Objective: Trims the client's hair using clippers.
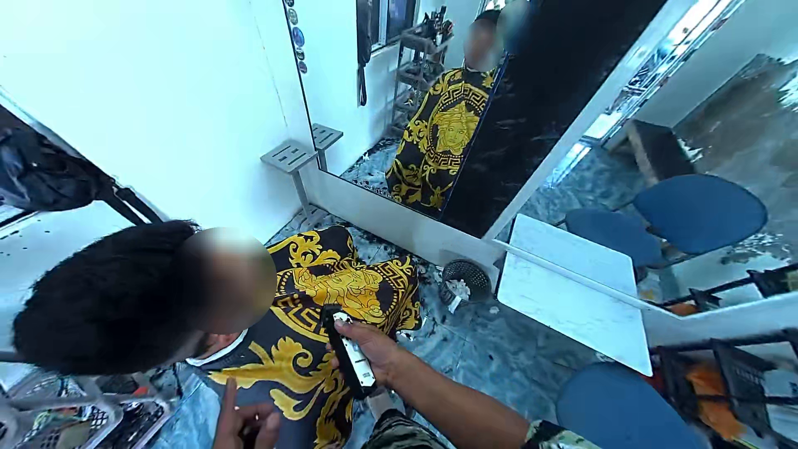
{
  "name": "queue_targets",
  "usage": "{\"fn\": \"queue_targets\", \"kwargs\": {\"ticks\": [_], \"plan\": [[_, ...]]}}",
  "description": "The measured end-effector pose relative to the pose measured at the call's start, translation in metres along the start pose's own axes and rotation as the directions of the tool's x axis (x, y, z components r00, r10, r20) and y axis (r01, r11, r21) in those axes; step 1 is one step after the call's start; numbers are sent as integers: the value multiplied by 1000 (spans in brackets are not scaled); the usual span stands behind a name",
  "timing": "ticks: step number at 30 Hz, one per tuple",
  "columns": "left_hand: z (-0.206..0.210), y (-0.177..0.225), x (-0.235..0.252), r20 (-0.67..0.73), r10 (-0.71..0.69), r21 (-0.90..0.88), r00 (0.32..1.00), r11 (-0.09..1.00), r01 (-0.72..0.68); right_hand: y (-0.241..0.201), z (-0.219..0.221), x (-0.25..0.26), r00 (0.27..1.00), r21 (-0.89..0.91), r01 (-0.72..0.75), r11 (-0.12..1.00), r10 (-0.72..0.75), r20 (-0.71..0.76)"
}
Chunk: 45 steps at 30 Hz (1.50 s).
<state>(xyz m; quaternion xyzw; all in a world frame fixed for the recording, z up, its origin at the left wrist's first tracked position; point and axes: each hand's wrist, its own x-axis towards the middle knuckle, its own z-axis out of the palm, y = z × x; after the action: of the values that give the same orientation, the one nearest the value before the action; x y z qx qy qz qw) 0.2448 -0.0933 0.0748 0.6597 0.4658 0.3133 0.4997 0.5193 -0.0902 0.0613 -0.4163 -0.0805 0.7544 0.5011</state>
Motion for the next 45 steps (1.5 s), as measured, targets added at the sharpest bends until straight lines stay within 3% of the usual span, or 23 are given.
{"fn": "queue_targets", "kwargs": {"ticks": [3,6,8,11,14,17,22,26,29,35,45], "plan": [[13,18,27,-29,72,282,997,957,-61,5,12,-8,981,-265,188,946,-191,14],[8,19,34,-66,46,389,997,921,-17,15,28,-9,963,-487,241,839,-269,12],[4,17,43,-72,34,429,997,903,0,9,39,-8,958,-563,276,779,-271,94],[1,13,52,-111,60,445,992,896,-4,-9,57,-9,931,-520,362,774,-267,250],[-3,15,56,-131,81,422,988,906,-18,-40,68,-15,848,-288,496,819,-386,363],[-4,16,62,-111,37,448,993,894,16,-69,81,-18,797,-209,576,791,-484,362],[4,23,73,-87,-62,661,994,743,104,-50,123,5,943,-559,323,764,-213,254],[9,32,79,-152,-222,732,963,630,261,-34,136,31,952,-666,287,688,-129,278],[13,30,83,-164,-252,769,954,573,284,-38,136,34,959,-681,262,683,-104,265],[17,27,86,-204,-243,769,948,559,309,-46,135,39,942,-627,294,722,-106,319],[18,24,87,-209,-187,759,960,587,280,-52,132,41,940,-667,307,678,-108,323]]}}
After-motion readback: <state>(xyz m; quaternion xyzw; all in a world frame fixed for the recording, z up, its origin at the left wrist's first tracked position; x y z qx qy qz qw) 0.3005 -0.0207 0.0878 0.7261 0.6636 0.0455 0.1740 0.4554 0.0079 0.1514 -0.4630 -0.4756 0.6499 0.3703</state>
